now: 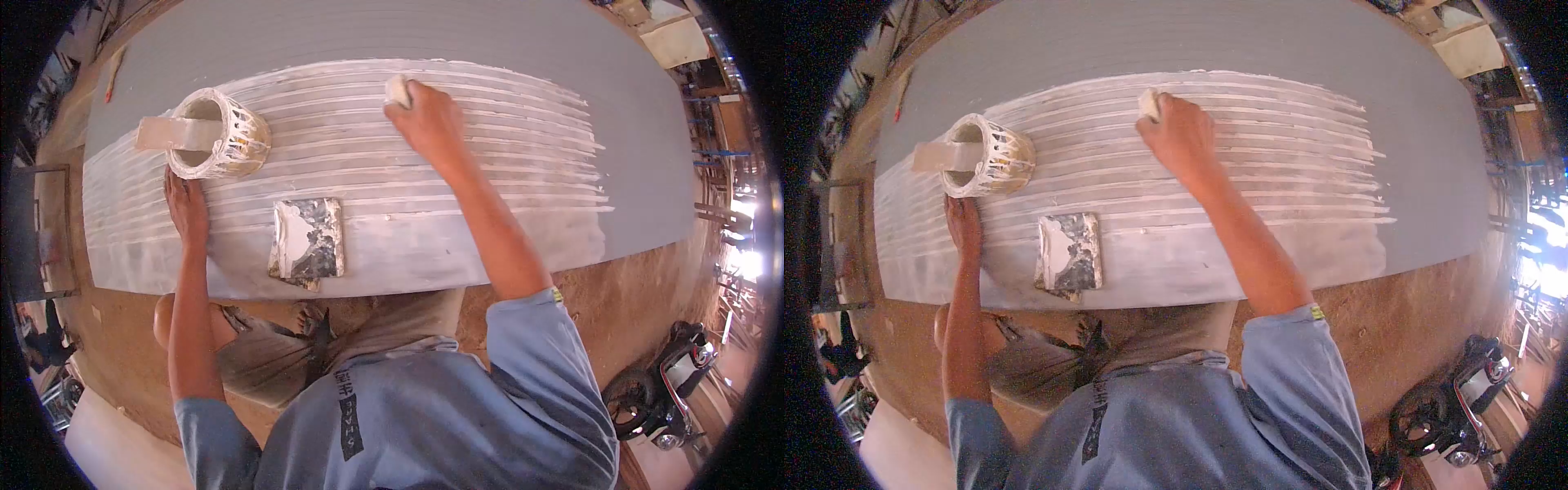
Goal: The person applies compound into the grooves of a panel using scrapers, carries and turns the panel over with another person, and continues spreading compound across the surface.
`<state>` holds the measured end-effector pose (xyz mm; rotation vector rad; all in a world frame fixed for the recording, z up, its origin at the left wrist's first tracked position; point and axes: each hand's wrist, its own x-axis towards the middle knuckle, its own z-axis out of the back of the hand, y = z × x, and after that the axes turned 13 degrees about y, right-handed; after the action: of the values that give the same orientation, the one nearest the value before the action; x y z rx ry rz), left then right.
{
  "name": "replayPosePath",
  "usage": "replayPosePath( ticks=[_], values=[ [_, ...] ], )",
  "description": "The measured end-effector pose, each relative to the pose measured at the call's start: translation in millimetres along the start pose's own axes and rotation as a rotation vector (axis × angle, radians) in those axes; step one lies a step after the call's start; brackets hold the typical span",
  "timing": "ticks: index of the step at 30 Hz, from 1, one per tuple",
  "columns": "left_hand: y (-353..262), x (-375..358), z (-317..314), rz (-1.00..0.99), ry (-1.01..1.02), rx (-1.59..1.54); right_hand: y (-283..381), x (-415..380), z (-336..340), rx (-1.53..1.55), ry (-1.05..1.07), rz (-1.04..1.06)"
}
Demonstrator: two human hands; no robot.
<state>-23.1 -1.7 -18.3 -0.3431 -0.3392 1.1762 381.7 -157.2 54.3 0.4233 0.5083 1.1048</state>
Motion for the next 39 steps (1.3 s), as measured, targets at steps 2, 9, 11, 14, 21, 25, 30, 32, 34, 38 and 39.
replayPosePath(
  ticks=[2,9,11,14,21,25,30,32,34,38,39],
  values=[
    [3,1,-2,-0.005,0.001,0.008,9,6,-7,-0.044,0.012,-0.011],
    [5,-1,-2,-0.027,-0.029,0.052,-67,-2,34,-0.335,-0.022,-0.117],
    [-10,-4,5,0.024,0.023,-0.046,-111,-9,59,-0.4,-0.06,-0.134],
    [-5,-2,3,0.048,0.008,0.012,-156,-26,99,-0.432,-0.016,-0.235],
    [38,4,-4,-0.069,0.042,0.113,-241,-51,148,-0.425,-0.106,-0.388],
    [26,3,-3,0.038,0.032,0.054,-281,-65,169,-0.426,-0.191,-0.47],
    [7,3,-1,0.025,0.062,-0.039,-333,-80,215,-0.41,-0.218,-0.613],
    [12,2,-1,0.072,0.073,-0.022,-333,-68,195,-0.324,-0.259,-0.616],
    [28,2,-11,-0.025,-0.004,0.164,-331,-53,157,0.057,-0.437,-0.273],
    [-7,-3,3,0.014,0.034,-0.014,-155,-24,44,0.118,-0.242,-0.054],
    [-6,-2,1,0.022,0.029,-0.011,-95,-24,38,0.118,-0.176,-0.041]
  ],
)
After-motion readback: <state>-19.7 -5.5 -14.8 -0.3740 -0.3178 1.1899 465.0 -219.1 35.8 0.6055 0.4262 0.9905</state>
